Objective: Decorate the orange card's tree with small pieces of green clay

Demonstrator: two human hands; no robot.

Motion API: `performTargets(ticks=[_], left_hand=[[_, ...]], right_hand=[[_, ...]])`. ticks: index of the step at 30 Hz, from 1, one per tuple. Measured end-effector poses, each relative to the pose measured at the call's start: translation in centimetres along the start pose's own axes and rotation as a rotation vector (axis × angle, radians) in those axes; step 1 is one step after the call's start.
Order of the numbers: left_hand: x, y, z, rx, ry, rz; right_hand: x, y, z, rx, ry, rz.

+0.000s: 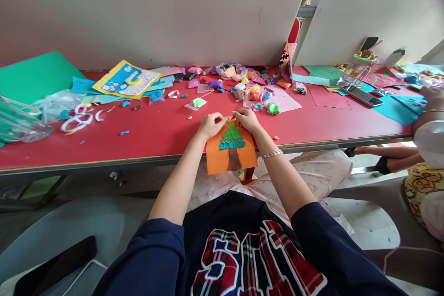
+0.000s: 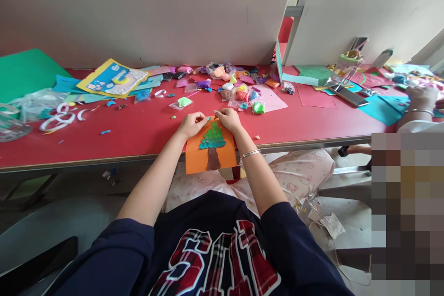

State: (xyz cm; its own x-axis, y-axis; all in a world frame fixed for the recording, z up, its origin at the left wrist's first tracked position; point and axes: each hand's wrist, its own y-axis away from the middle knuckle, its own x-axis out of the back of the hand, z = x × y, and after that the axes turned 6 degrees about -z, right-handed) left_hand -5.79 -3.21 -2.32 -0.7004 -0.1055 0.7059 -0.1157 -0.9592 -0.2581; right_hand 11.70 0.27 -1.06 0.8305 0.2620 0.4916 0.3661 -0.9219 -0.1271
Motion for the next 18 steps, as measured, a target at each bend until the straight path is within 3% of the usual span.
performTargets(ticks=[6, 10, 18], left_hand=[[-0.3, 0.2, 0.5, -0.112, -0.332, -0.098], [-0.6, 0.3, 1.1, -0.115, -0.506, -0.163], [-0.6, 0.3, 1.4, -0.131, -0.549, -0.21]], right_hand=[[0.0, -0.1, 0.0, 0.004, 0.002, 0.005], [0.0, 0.0, 0.1, 0.011, 0.014, 0.007], [0.0, -0.2, 0.1, 0.008, 0.029, 0.017]])
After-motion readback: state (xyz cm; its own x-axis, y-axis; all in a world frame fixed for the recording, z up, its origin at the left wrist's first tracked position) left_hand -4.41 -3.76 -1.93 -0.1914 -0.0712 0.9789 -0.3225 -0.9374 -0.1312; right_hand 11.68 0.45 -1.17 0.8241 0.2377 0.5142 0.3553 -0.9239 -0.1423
